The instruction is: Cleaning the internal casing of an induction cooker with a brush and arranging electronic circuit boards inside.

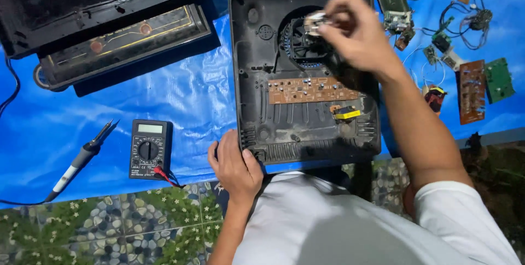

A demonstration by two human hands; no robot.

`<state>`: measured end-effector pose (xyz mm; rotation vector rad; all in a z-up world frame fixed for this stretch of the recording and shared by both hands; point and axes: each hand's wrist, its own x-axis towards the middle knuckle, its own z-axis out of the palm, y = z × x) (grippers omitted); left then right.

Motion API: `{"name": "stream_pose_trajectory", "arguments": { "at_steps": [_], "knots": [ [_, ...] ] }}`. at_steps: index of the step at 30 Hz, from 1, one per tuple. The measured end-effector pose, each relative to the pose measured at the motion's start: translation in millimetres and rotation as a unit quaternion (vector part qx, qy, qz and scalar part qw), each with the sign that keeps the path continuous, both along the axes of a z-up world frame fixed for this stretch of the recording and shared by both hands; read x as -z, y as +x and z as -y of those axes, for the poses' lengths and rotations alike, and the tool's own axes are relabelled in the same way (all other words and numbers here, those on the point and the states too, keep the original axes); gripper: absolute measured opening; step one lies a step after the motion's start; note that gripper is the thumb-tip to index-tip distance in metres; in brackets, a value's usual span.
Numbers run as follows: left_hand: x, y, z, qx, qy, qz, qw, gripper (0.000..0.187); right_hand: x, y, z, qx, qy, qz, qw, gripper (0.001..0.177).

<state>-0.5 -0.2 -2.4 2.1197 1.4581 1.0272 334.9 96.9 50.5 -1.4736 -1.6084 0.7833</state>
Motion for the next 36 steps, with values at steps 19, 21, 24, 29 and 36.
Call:
{"name": "stream_pose_trajectory", "arguments": {
  "at_steps": [19,21,24,29,36],
  "knots": [
    [4.0,-0.4,1.0,-0.016,0.015,0.013,1.0,0.04,38.3,-64.4,-104.7,-0.073,0.15,0.23,0.959,0.008],
    [2.8,0.3,-0.1,-0.015,0.017,0.012,1.0,0.039,42.5,-64.2,-105.3,-0.043,0.124,0.287,0.949,0.008],
    [0.9,0.5,-0.4,-0.014,0.015,0.014,1.0,0.039,40.0,-66.8,-103.7,-0.024,0.138,0.283,0.949,0.01],
    [3.4,0.7,0.1,-0.016,0.018,0.012,1.0,0.038,32.7,-60.0,-103.3,-0.015,0.158,0.318,0.935,0.009],
    [4.9,1.4,0.6,-0.02,0.017,0.011,1.0,0.039,33.3,-59.6,-99.9,-0.061,0.121,0.32,0.938,0.032]
  ]
}}
